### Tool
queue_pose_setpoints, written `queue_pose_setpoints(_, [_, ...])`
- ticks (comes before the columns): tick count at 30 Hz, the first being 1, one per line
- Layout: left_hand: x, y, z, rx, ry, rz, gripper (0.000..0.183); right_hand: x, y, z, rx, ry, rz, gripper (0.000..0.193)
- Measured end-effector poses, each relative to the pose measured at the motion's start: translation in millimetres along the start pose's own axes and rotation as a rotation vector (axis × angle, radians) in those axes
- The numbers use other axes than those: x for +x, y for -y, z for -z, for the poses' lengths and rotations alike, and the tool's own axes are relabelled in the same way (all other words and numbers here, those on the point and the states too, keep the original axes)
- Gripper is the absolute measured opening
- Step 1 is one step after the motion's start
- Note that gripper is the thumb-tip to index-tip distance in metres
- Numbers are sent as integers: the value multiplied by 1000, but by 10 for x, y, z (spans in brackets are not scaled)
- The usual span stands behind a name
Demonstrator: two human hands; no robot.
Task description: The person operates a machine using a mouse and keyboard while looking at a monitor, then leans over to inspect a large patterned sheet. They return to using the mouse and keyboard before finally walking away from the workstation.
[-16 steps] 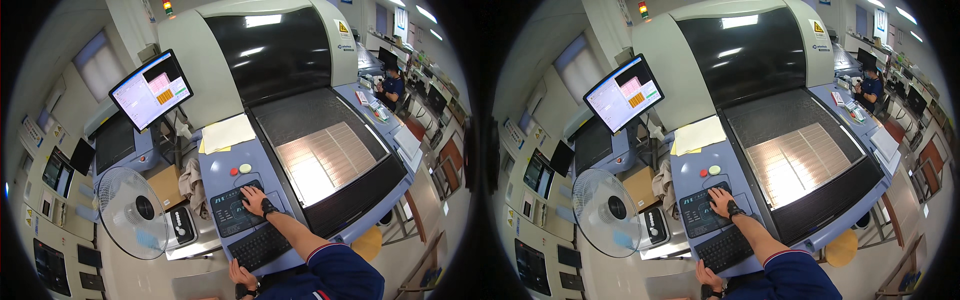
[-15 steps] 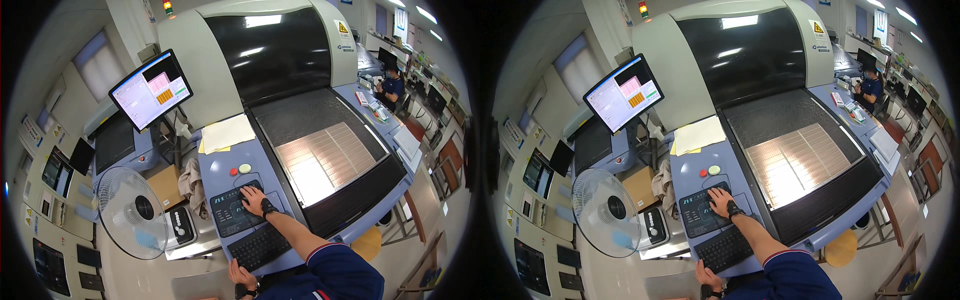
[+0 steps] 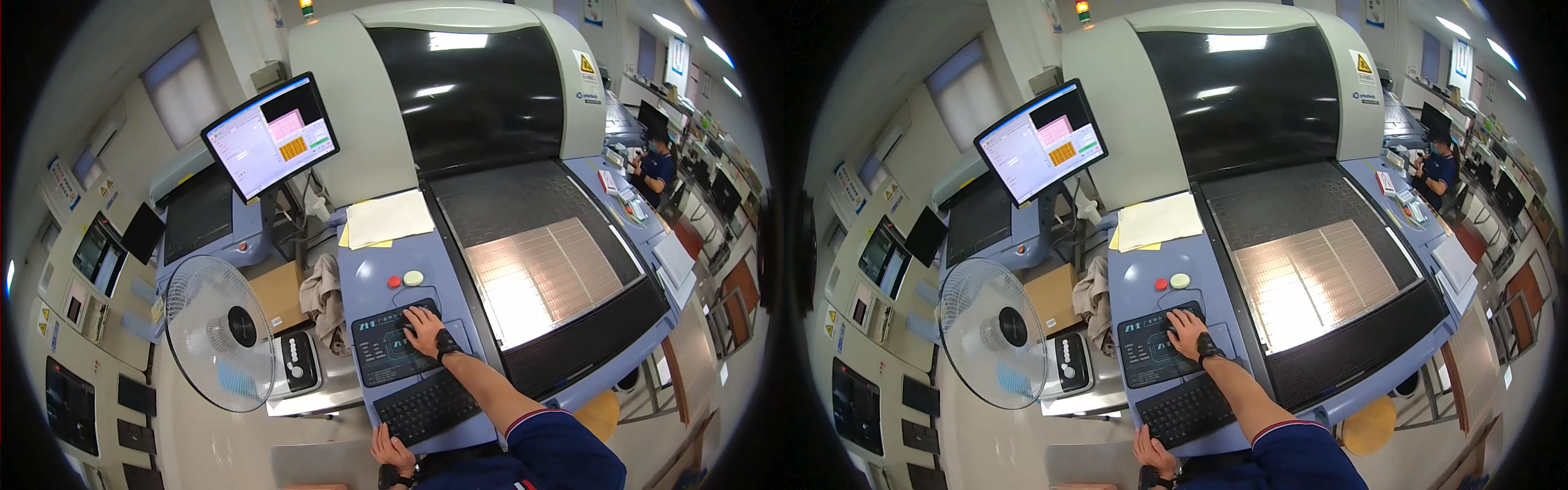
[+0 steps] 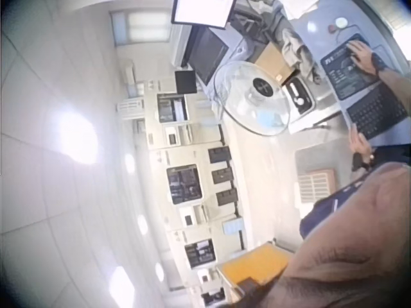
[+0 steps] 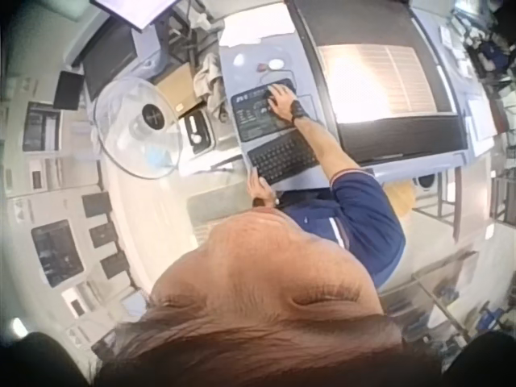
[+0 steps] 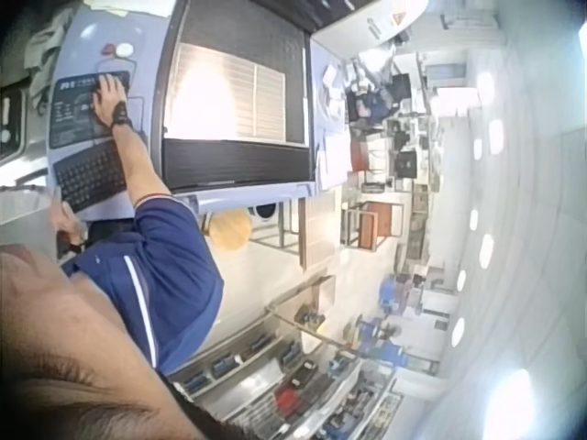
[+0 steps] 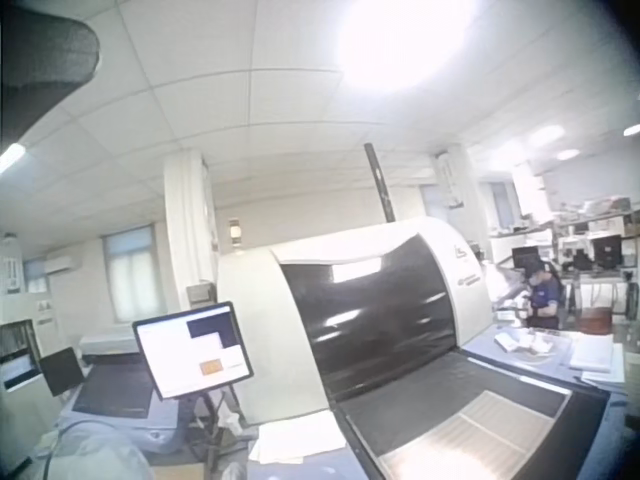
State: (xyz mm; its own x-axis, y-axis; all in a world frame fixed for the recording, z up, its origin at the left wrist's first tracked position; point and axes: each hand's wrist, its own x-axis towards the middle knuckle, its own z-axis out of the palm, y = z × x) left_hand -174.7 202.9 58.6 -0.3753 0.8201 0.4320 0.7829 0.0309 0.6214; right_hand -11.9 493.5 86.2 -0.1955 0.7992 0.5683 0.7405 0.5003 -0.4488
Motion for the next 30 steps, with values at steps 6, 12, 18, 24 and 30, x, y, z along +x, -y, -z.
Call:
queue_pose_setpoints(6, [13, -33, 28, -6, 23, 17, 45, 11, -27, -14, -17, 14, -3, 46])
queue_pose_setpoints(12, [16, -14, 33, -6, 18, 9, 45, 3, -20, -41, -24, 22, 3, 44])
queue_pose_setpoints(18, [35, -12, 17, -10, 1, -4, 45, -22, -70, -53, -12, 9, 66, 39])
queue_pose_setpoints(24, [55, -55, 60, -25, 20, 23, 45, 17, -46, -57, 28, 34, 88, 39])
queue_pose_setpoints(30, [33, -59, 61, -14, 41, 29, 45, -11, -62, -29, 45, 45, 81, 39])
